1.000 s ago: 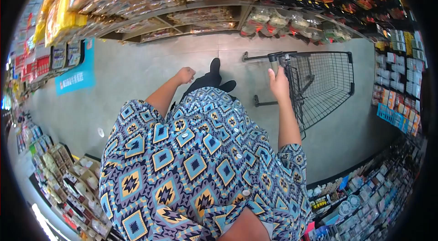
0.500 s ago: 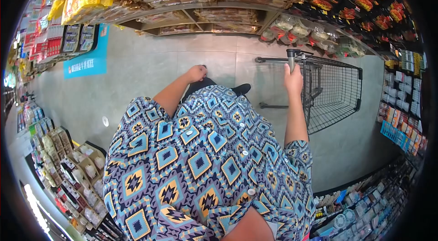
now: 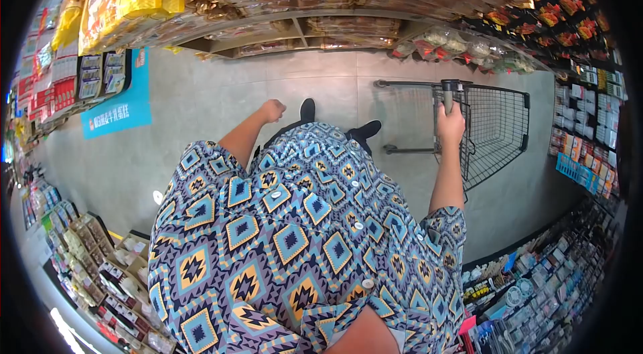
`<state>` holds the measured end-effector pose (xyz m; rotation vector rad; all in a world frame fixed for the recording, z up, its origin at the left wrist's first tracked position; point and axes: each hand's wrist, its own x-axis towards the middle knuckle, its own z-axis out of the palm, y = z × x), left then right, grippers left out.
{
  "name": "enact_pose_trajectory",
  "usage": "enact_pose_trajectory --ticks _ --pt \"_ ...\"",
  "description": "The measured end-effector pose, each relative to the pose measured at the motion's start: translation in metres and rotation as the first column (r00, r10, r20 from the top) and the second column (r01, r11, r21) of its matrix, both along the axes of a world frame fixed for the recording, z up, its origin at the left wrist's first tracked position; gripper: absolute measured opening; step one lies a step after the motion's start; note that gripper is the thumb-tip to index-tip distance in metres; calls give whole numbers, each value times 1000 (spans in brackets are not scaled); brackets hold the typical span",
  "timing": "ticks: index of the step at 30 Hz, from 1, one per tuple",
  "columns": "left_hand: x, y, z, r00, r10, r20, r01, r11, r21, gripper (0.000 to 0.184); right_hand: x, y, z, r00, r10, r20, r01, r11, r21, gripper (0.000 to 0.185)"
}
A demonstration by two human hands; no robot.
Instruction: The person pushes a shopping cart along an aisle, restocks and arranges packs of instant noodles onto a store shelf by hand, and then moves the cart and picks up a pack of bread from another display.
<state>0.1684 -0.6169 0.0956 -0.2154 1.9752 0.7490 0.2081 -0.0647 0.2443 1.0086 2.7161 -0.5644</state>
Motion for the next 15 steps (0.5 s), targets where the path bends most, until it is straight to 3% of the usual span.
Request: enact_pose_trajectory --ticks 4,6,7,10,12,13,15 --pt "-1 -23 -8 996 -28 90 38 994 -107 25 9 7 3 1000 -16 -26 17 999 42 38" --pt "5 -48 -24 929 -368 -42 362 927 -100 19 10 5 -10 999 11 -48 -10 999 30 39" --pt "1 -45 -31 928 -370 -51 364 927 -94 19 11 7 -11 999 9 -54 -7 999 39 39" --pt "-6 -27 -38 957 -289 -17 286 954 -89 15 10 5 -4 999 -1 -35 3 999 51 38" --pt "-7 -19 -56 959 -253 -125 264 961 85 39 5 0 0 1000 0 -10 1 997 73 38" --pt "-3 -25 -61 963 -242 -120 252 965 74 39 -2 -7 -6 1000 9 14 -10 998 61 38" --pt "-11 11 -45 1000 -3 -19 6 991 137 38 -3 -4 -10 1000 28 4 -28 997 73 40"
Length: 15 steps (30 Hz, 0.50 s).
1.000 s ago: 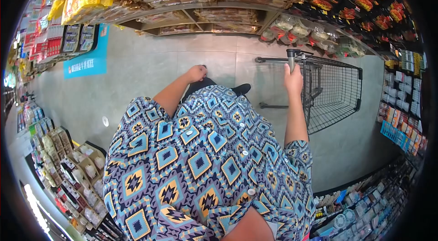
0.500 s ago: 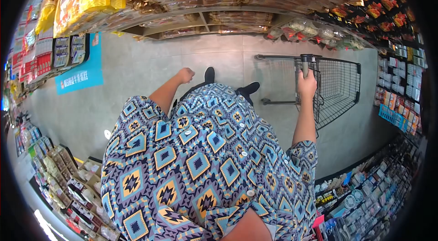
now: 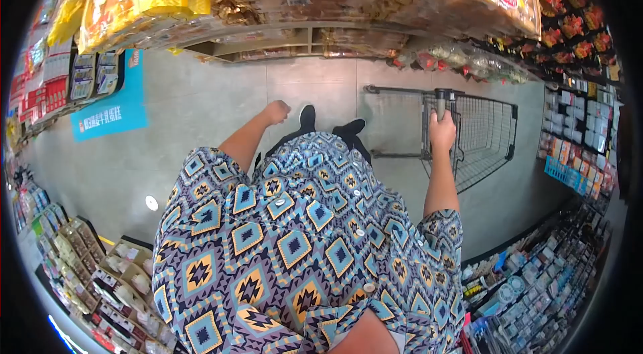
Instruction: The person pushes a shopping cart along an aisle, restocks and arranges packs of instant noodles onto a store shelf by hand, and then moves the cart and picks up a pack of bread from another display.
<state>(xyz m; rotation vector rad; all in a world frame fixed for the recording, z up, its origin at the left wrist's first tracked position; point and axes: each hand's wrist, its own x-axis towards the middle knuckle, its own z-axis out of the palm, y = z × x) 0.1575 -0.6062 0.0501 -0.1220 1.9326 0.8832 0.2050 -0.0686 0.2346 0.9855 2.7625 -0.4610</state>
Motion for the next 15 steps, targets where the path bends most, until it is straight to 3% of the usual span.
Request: enact_pose_trajectory --ticks 2,3,5,7,10,12,13,14,15 --pt "5 28 12 989 147 32 -147 989 3 36 4 -2 -2 1000 20 13 -21 998 56 41" --pt "13 15 -38 958 -191 -215 212 974 81 34 4 -5 -2 1000 16 -8 -16 999 48 41" --pt "3 37 -5 1000 1 -29 0 999 44 34 1 -9 -3 999 5 -44 -4 1000 27 41" --pt "-1 41 12 999 33 -38 -32 999 30 33 0 -14 3 998 -7 -66 8 1000 7 40" --pt "0 14 -26 996 -9 -86 5 999 -43 27 -2 -15 2 996 8 -86 -9 1000 -9 38" --pt "6 -11 -80 914 -373 -157 345 921 -183 26 -1 -19 2 996 15 -85 -16 1000 -12 37" --pt "5 -17 -82 913 -372 -169 339 920 -197 26 -1 -20 2 997 1 -73 -1 1000 -5 36" --pt "1 -23 -84 865 -490 -110 457 858 -233 25 -1 -22 3 996 -4 -93 2 1000 -12 36" --pt "-3 -28 -77 797 -602 -43 573 777 -262 36 1 -26 4 996 -8 -93 3 999 -46 35"
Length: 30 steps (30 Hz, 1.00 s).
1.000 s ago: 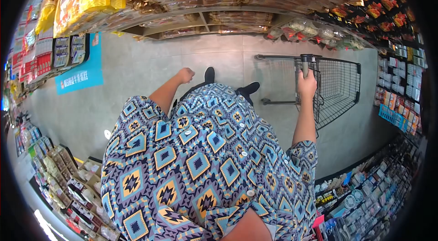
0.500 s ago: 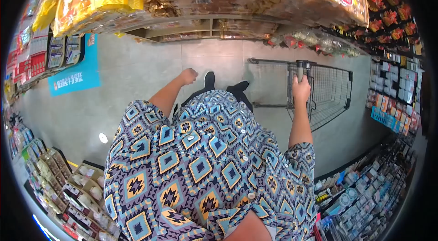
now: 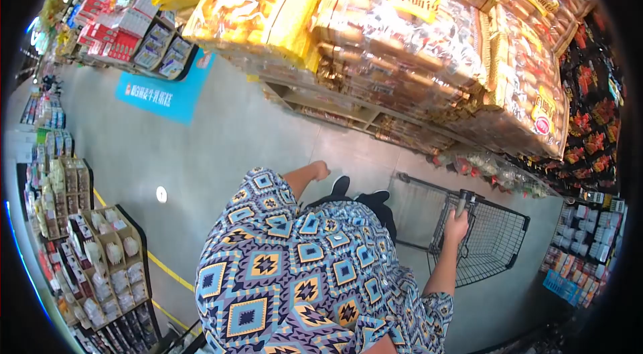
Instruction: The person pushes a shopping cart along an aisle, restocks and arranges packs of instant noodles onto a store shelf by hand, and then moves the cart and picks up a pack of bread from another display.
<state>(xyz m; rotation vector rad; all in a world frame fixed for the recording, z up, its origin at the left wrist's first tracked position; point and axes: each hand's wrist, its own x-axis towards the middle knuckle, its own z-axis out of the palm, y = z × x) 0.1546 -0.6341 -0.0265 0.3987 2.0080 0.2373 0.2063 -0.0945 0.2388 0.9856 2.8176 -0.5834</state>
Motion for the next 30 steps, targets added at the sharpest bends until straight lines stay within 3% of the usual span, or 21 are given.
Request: enact_pose_trajectory --ticks 2,6,8,9,11,12,17,19,21,23,24,26,27,28,29,30 --pt "-8 -5 19 996 -76 42 75 997 7 33 4 -5 2 999 -1 -36 -1 999 -45 35" --pt "-21 -3 30 983 -175 -53 177 983 45 33 13 -9 -3 996 17 -83 -34 977 -213 42" --pt "-30 23 81 999 25 -40 -17 981 191 33 14 -14 8 996 18 -93 -45 954 -297 46" --pt "-36 35 89 999 -1 -52 11 981 194 33 12 -18 21 994 51 -99 -84 926 -369 49" --pt "-47 55 104 956 278 94 -289 949 129 26 10 -23 29 992 42 -115 -81 930 -360 55" --pt "-49 69 126 832 531 162 -549 829 104 35 7 -23 26 990 49 -134 -94 930 -356 57" --pt "-60 95 148 803 574 158 -595 772 222 39 -6 -40 -3 980 108 -166 -168 899 -405 48" --pt "-62 105 158 761 623 181 -647 708 283 38 -3 -29 -53 964 86 -252 -206 841 -501 31" --pt "-56 112 167 739 651 171 -669 683 293 36 -9 -32 -14 991 44 -127 -114 778 -618 26" --pt "-50 111 171 719 684 124 -683 664 304 34 -6 -30 -37 983 -11 -184 -118 729 -674 26" --pt "-46 106 168 725 679 117 -677 670 306 34 -10 -34 -10 989 -18 -147 -96 681 -726 27" --pt "-42 79 158 869 492 53 -487 833 261 37 -13 -41 -33 979 8 -202 -145 724 -675 26" --pt "-39 76 164 800 596 66 -594 774 219 38 -12 -46 -14 971 45 -233 -185 761 -622 26" --pt "-31 74 171 723 687 80 -688 705 170 38 -11 -43 8 989 41 -144 -127 739 -662 25" --pt "-29 67 172 705 705 79 -708 693 134 37 -9 -39 -19 985 42 -169 -150 698 -701 27" --pt "-29 60 170 689 720 80 -724 683 97 37 -9 -41 -12 987 -1 -159 -119 661 -741 29"
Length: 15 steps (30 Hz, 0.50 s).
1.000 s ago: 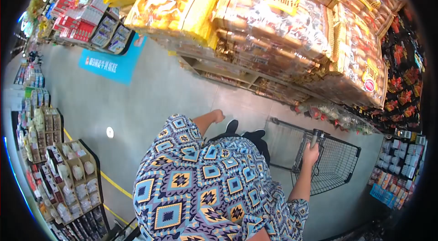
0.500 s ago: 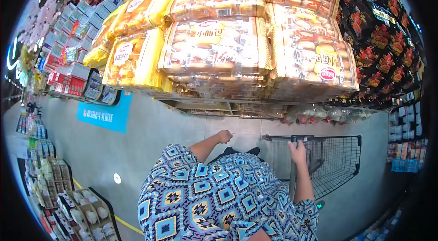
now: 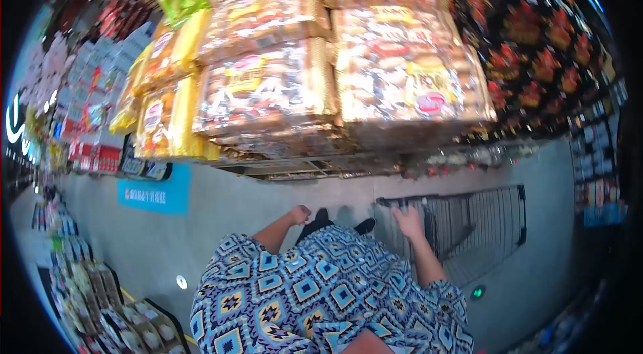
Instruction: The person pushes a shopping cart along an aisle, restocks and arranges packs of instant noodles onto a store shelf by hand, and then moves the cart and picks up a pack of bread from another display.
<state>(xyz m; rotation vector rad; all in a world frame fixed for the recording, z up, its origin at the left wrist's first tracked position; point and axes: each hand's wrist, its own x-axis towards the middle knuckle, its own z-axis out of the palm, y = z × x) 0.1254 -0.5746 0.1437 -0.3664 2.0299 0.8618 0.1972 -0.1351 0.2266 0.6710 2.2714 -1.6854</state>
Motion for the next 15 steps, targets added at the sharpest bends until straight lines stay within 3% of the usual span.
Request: enact_pose_trajectory --ticks 1,2,6,8,9,10,12,15 --pt "-2 -7 -1 999 -25 23 26 1000 -14 36 3 2 -19 983 35 -179 -11 991 130 30" --pt "-4 -20 0 998 -49 38 50 999 -21 35 5 -3 -4 999 53 3 -53 996 73 48" --pt "-31 -7 14 992 -103 74 108 991 -75 33 7 1 16 999 9 46 -13 996 85 49" --pt "-53 7 15 985 -162 61 164 986 -39 33 5 0 11 982 -8 -190 59 962 265 40" --pt "-61 12 16 975 -218 47 219 976 -5 36 8 -3 26 979 -6 -203 64 958 279 40" --pt "-74 19 11 945 -326 -6 326 945 3 36 6 -6 36 990 -42 -135 83 946 314 44" --pt "-91 35 15 938 -328 -108 337 938 80 33 -1 -14 70 994 -104 -33 109 918 380 50" --pt "-113 52 14 933 -281 -225 330 918 219 29 -1 -19 53 989 -115 -97 149 820 553 50"
